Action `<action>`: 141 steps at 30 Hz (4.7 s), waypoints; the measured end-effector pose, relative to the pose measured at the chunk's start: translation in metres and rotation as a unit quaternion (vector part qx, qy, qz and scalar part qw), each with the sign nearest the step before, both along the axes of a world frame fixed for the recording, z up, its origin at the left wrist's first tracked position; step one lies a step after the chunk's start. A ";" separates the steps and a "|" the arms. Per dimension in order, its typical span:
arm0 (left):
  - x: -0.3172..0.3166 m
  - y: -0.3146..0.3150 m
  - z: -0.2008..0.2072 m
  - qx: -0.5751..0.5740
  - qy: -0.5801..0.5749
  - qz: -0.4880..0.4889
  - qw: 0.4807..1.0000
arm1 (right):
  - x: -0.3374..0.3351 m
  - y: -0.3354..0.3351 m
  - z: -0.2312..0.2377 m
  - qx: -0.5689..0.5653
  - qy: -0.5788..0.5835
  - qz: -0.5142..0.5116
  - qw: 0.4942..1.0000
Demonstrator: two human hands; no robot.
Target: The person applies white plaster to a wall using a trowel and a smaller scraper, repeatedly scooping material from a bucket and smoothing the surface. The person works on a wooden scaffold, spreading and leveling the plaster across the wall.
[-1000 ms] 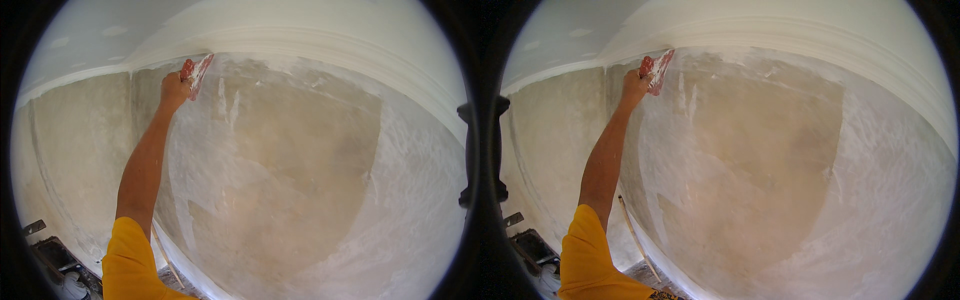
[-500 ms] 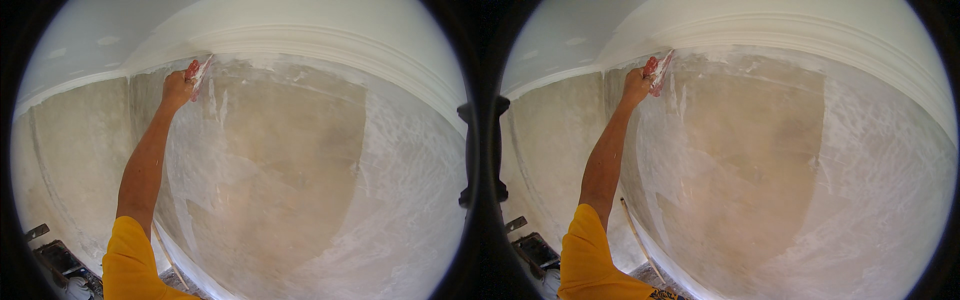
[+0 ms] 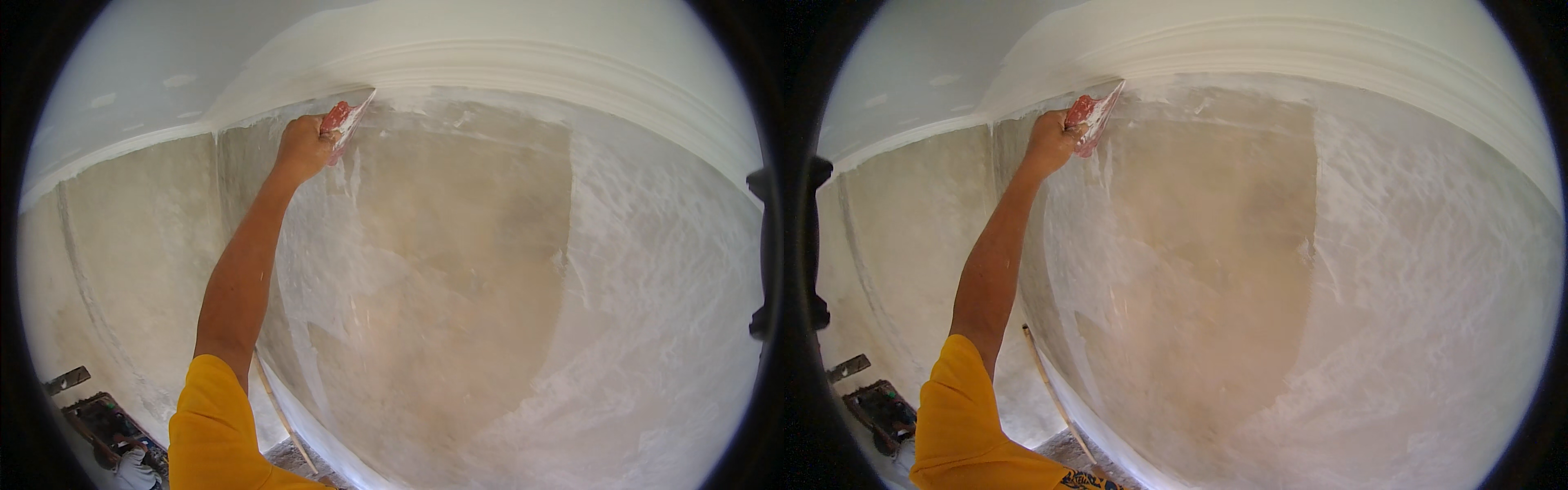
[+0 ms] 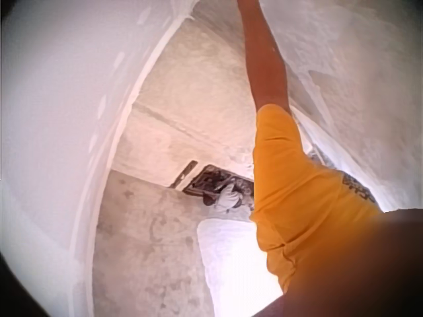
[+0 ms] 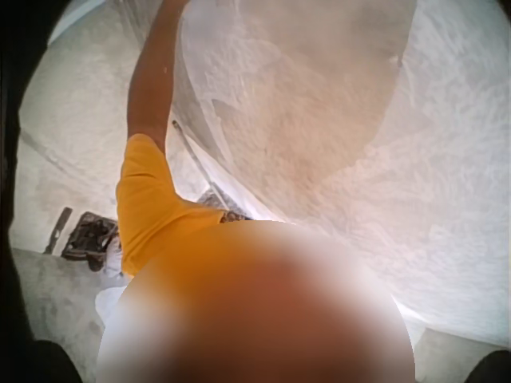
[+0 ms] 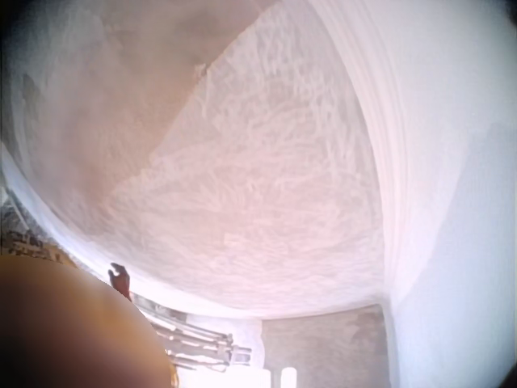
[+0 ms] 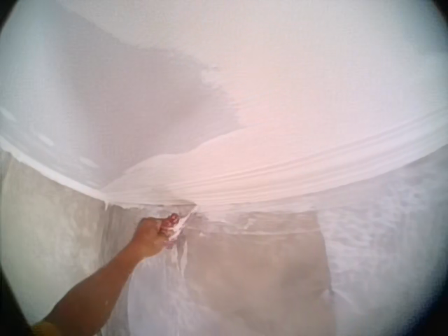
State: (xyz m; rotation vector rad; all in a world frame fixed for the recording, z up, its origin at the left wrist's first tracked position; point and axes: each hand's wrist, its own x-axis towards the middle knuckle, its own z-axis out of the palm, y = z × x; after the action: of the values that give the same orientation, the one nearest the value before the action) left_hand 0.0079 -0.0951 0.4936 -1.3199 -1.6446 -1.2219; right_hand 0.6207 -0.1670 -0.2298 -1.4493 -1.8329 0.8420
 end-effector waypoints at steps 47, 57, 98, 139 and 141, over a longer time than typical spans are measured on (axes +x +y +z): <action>0.128 0.022 -0.221 0.092 0.197 -0.148 0.965 | 0.005 -0.051 0.003 0.046 -0.009 0.034 0.998; -0.054 -0.059 -0.309 0.081 -0.223 0.160 0.958 | 0.039 -0.095 -0.001 -0.098 -0.044 -0.016 0.994; -0.007 -0.050 -0.369 0.015 -0.345 0.070 0.936 | -0.018 -0.064 0.094 -0.100 -0.163 -0.073 0.979; 0.242 -0.088 -0.619 -0.741 -0.154 -0.337 0.560 | 0.011 -0.319 -0.026 -0.480 0.063 -0.502 0.717; 0.274 -0.076 -0.617 -0.715 -0.152 -0.363 0.577 | 0.035 -0.303 -0.032 -0.470 0.087 -0.494 0.726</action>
State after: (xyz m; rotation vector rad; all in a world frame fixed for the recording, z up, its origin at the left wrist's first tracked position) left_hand 0.2816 -0.1709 -0.1239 -3.1250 -2.5503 -0.0940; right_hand 0.6559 -0.4704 -0.2615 -2.4388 -0.1565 1.2623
